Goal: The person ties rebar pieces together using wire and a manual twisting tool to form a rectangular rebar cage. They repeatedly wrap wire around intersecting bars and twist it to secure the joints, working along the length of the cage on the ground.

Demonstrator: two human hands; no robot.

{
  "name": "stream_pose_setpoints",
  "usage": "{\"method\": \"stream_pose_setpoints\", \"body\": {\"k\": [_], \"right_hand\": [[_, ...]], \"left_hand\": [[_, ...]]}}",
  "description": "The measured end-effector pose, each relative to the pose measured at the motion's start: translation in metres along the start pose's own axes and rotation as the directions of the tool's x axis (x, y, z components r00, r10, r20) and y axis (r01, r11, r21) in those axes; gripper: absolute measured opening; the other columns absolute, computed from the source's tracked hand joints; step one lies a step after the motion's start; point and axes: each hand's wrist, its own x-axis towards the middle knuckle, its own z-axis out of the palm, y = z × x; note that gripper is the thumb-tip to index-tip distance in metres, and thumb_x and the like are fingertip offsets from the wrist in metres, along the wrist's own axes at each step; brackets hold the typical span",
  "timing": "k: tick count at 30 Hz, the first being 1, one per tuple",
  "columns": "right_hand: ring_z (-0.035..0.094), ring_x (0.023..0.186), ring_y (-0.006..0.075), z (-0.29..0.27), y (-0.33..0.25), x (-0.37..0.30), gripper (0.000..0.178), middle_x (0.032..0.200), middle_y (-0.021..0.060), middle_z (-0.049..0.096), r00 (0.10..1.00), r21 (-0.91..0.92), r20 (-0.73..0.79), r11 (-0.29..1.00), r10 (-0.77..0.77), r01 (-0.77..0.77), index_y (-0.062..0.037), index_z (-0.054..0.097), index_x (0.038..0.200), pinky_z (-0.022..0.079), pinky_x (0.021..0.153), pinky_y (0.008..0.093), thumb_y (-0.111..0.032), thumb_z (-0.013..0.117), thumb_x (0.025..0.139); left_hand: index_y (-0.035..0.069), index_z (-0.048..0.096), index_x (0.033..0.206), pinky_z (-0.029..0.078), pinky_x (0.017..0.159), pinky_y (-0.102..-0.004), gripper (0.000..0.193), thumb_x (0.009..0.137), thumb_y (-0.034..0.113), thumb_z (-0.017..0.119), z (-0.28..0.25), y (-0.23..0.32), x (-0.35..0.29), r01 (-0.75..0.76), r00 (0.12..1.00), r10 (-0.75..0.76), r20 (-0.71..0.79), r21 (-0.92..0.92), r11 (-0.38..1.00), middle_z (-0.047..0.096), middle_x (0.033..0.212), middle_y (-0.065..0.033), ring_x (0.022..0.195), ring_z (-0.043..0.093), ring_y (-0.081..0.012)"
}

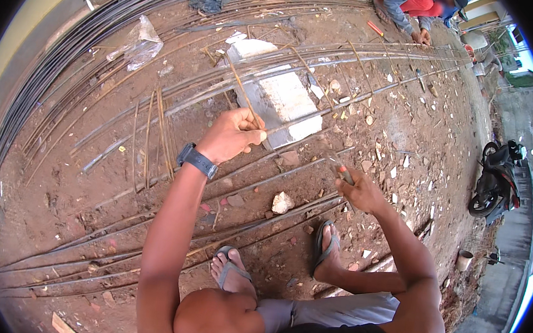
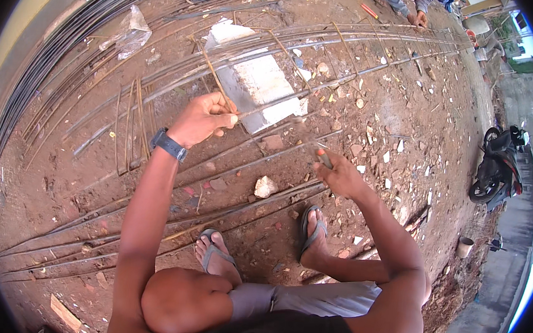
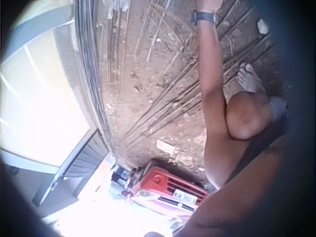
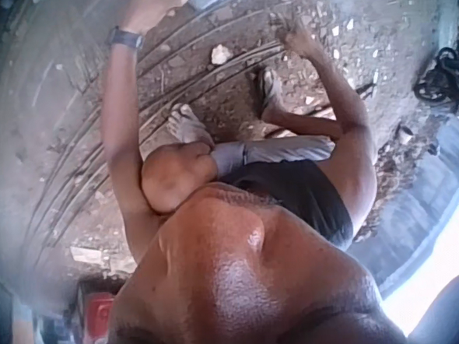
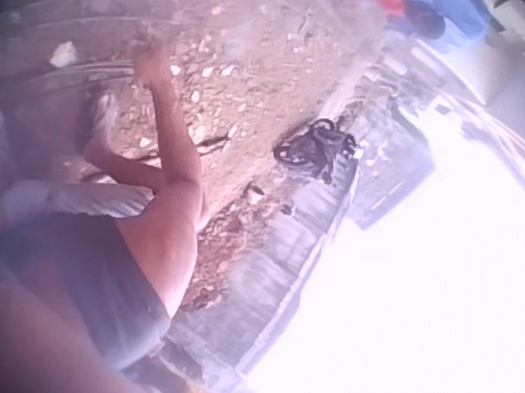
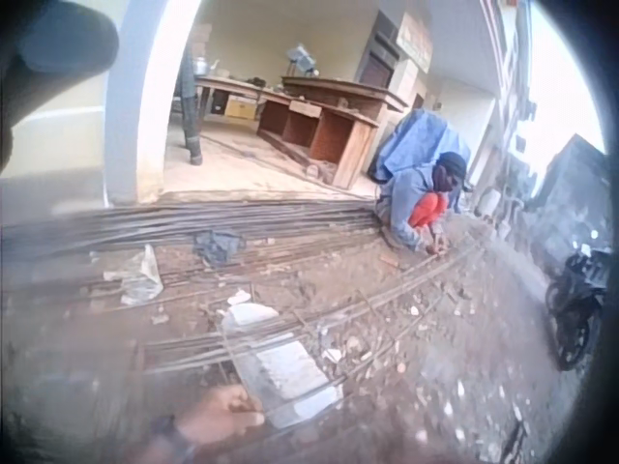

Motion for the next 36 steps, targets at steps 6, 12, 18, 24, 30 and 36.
{"method": "stream_pose_setpoints", "body": {"k": [6, 12, 18, 24, 30, 36], "right_hand": [[0.069, 0.094, 0.0446, 0.006, -0.057, -0.041, 0.049, 0.093, 0.0271, 0.070, 0.997, -0.399, -0.049, 0.916, -0.068, 0.043, -0.0120, 0.051, 0.144, 0.053, 0.083, 0.0544, -0.021, 0.057, 0.096], [0.069, 0.091, 0.0481, 0.037, -0.079, -0.040, 0.077, 0.115, 0.0307, 0.063, 0.956, -0.499, -0.075, 0.840, -0.284, 0.211, -0.0208, 0.027, 0.161, 0.056, 0.088, 0.0517, -0.010, 0.055, 0.089], [0.053, 0.123, 0.0515, 0.054, -0.097, -0.041, 0.086, 0.136, 0.0358, 0.045, 0.950, -0.624, -0.124, 0.767, -0.286, 0.149, -0.0223, 0.019, 0.163, 0.048, 0.104, 0.0503, -0.005, 0.056, 0.087], [0.055, 0.119, 0.0506, 0.058, -0.099, -0.037, 0.084, 0.135, 0.0348, 0.046, 0.926, -0.692, -0.176, 0.711, -0.333, 0.124, -0.0221, 0.026, 0.161, 0.051, 0.100, 0.0525, 0.001, 0.054, 0.085], [0.061, 0.110, 0.0473, 0.056, -0.110, -0.037, 0.080, 0.127, 0.0301, 0.053, 0.938, -0.707, -0.180, 0.702, -0.296, 0.086, -0.0216, 0.030, 0.160, 0.052, 0.093, 0.0542, 0.000, 0.055, 0.087], [0.066, 0.087, 0.0427, 0.056, -0.095, -0.023, 0.048, 0.093, 0.0184, 0.064, 0.953, -0.666, -0.135, 0.737, -0.271, 0.115, -0.0127, 0.048, 0.145, 0.055, 0.079, 0.0493, -0.021, 0.058, 0.099]], "left_hand": [[0.002, 0.067, 0.106, 0.057, 0.068, -0.0277, 0.016, 0.096, 0.015, 0.068, 0.004, -0.001, 0.001, -0.008, 1.000, 0.008, -0.025, 0.015, 1.000, 0.074, 0.095, -0.0068, 0.083, 0.070, -0.0122], [-0.001, 0.068, 0.102, 0.057, 0.066, -0.0271, 0.018, 0.095, 0.015, 0.071, 0.003, -0.004, 0.003, -0.031, 0.999, 0.033, -0.044, 0.058, 0.998, 0.073, 0.088, -0.0073, 0.076, 0.069, -0.0117], [-0.001, 0.068, 0.100, 0.057, 0.066, -0.0273, 0.016, 0.094, 0.014, 0.072, 0.000, -0.011, 0.004, -0.089, 0.994, 0.093, -0.050, 0.081, 0.993, 0.074, 0.085, -0.0075, 0.075, 0.070, -0.0118], [0.000, 0.068, 0.096, 0.053, 0.061, -0.0263, 0.015, 0.092, 0.014, 0.072, 0.003, -0.014, 0.005, -0.122, 0.990, 0.126, -0.069, 0.053, 0.991, 0.074, 0.082, -0.0077, 0.069, 0.068, -0.0106], [0.000, 0.068, 0.096, 0.055, 0.063, -0.0263, 0.015, 0.093, 0.014, 0.072, 0.005, -0.013, 0.004, -0.133, 0.988, 0.137, -0.068, 0.064, 0.989, 0.074, 0.083, -0.0075, 0.072, 0.069, -0.0113], [0.000, 0.067, 0.097, 0.054, 0.063, -0.0259, 0.013, 0.094, 0.012, 0.070, 0.000, -0.015, 0.004, -0.143, 0.986, 0.150, -0.078, 0.086, 0.986, 0.073, 0.083, -0.0072, 0.073, 0.069, -0.0112]]}}
